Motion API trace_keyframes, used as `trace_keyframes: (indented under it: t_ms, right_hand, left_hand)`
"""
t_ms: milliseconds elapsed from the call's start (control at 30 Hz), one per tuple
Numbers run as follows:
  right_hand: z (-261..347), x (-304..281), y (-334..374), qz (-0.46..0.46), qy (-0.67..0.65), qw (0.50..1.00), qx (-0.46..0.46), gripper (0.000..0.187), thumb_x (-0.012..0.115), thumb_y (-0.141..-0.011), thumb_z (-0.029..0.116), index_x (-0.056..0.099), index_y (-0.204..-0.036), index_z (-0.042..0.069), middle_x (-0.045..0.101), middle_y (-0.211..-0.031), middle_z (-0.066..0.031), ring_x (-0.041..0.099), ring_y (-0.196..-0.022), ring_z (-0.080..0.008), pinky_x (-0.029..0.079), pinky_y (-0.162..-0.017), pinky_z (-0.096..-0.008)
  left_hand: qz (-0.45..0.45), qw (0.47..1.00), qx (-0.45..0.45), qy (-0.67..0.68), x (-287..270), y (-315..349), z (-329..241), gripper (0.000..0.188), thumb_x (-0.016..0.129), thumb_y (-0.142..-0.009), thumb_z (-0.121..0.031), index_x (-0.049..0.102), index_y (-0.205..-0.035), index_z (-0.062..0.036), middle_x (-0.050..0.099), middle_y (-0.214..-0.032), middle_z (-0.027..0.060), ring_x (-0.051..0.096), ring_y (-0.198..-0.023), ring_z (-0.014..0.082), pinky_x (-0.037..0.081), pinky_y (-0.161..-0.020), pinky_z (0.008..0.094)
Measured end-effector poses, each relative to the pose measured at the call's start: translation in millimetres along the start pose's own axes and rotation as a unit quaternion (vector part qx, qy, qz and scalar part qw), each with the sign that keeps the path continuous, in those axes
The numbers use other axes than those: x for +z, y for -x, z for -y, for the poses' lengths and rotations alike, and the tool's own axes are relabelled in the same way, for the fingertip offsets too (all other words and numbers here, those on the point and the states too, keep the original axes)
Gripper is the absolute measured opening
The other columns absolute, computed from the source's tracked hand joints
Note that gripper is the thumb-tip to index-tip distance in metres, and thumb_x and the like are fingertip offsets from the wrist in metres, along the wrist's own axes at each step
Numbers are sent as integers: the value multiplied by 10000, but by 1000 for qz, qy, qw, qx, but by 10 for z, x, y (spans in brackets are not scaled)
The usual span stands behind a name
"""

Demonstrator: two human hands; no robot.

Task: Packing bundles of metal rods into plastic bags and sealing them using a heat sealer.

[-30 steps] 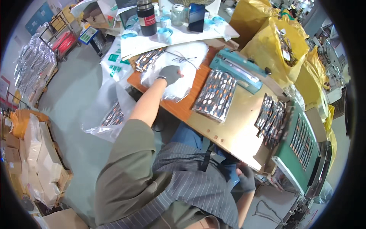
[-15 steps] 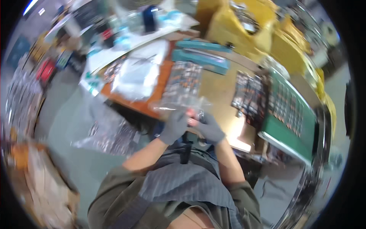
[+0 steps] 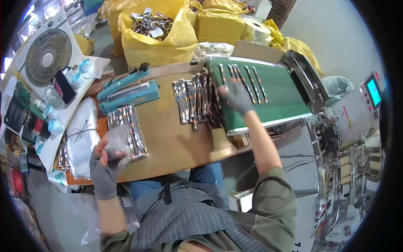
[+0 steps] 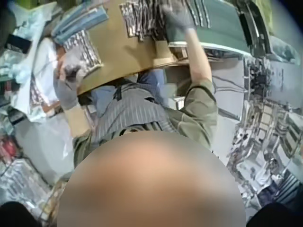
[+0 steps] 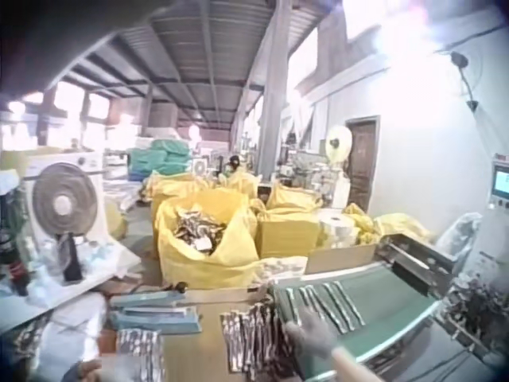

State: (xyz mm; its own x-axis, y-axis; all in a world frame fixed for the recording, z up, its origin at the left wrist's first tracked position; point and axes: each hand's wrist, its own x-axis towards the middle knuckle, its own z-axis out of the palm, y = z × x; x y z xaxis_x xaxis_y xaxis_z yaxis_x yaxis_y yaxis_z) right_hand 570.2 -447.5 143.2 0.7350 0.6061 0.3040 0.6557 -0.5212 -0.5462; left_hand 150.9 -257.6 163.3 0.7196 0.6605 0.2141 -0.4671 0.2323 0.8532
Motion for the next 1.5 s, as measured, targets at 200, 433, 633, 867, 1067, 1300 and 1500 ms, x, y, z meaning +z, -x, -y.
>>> trace_keyframes:
  t_ms: [200, 433, 633, 867, 1067, 1300, 1500]
  right_hand:
    - [-1121, -122, -551, -47, 6, 970, 240, 672, 534, -822, 550, 500, -1201, -4, 596, -1069, -266, 569, -1015, -406, 434, -847, -453]
    - [133, 1296, -433, 75, 132, 986, 72, 1130, 677, -633, 644, 194, -1403, -28, 275, -1367, -354, 271, -1297, -442, 291, -1051, -411]
    - [14, 1617, -497, 122, 22, 962, 242, 858, 709, -650, 506, 420, -1239, -47, 580, -1058, -289, 582, -992, -381, 461, -856, -393]
    - [343, 1688, 28, 310, -613, 646, 332, 355, 612, -823, 262, 597, -1064, 1, 657, -939, -64, 630, -797, -159, 506, -738, -282]
    - [-139, 1580, -352, -47, -237, 961, 137, 782, 664, -768, 404, 381, -1318, -75, 525, -1250, -222, 512, -1159, -313, 425, -925, -362]
    - [182, 1953, -106, 214, -164, 950, 158, 818, 704, -632, 609, 548, -1076, -61, 620, -1017, -256, 609, -938, -371, 467, -821, -396]
    - [941, 1913, 414, 288, -601, 705, 243, 328, 673, -814, 233, 582, -1041, 15, 626, -875, -45, 581, -795, -110, 467, -676, -237]
  left_hand:
    - [-29, 865, -33, -499, 8, -775, 610, 342, 507, -922, -218, 526, -1169, 17, 612, -1041, 125, 595, -938, 196, 447, -835, 300]
    - [-62, 803, -165, -569, 408, -2008, 2481, 760, 506, -825, -590, 416, -1299, -4, 533, -1195, 272, 533, -1103, 376, 411, -935, 406]
    - [-58, 871, -81, -481, 671, -1868, 2794, 811, 508, -828, -597, 363, -1316, 35, 549, -1144, 290, 550, -1055, 404, 431, -889, 408]
    - [-28, 876, -327, -353, 414, -1891, 2009, 869, 690, -630, -623, 587, -1078, 114, 606, -1048, 260, 594, -976, 306, 441, -852, 360]
    - [-103, 915, -171, -350, 405, -1689, 2122, 789, 726, -641, -586, 584, -1019, 92, 632, -936, 222, 605, -900, 315, 447, -825, 364]
    - [-106, 919, -244, -292, 447, -1530, 2324, 720, 683, -702, -562, 578, -1082, 40, 617, -1021, 210, 585, -962, 287, 437, -826, 359]
    - [-151, 896, -252, -333, -282, -1206, 2304, 552, 765, -690, -418, 649, -1015, 13, 657, -933, 103, 607, -843, 162, 472, -732, 290]
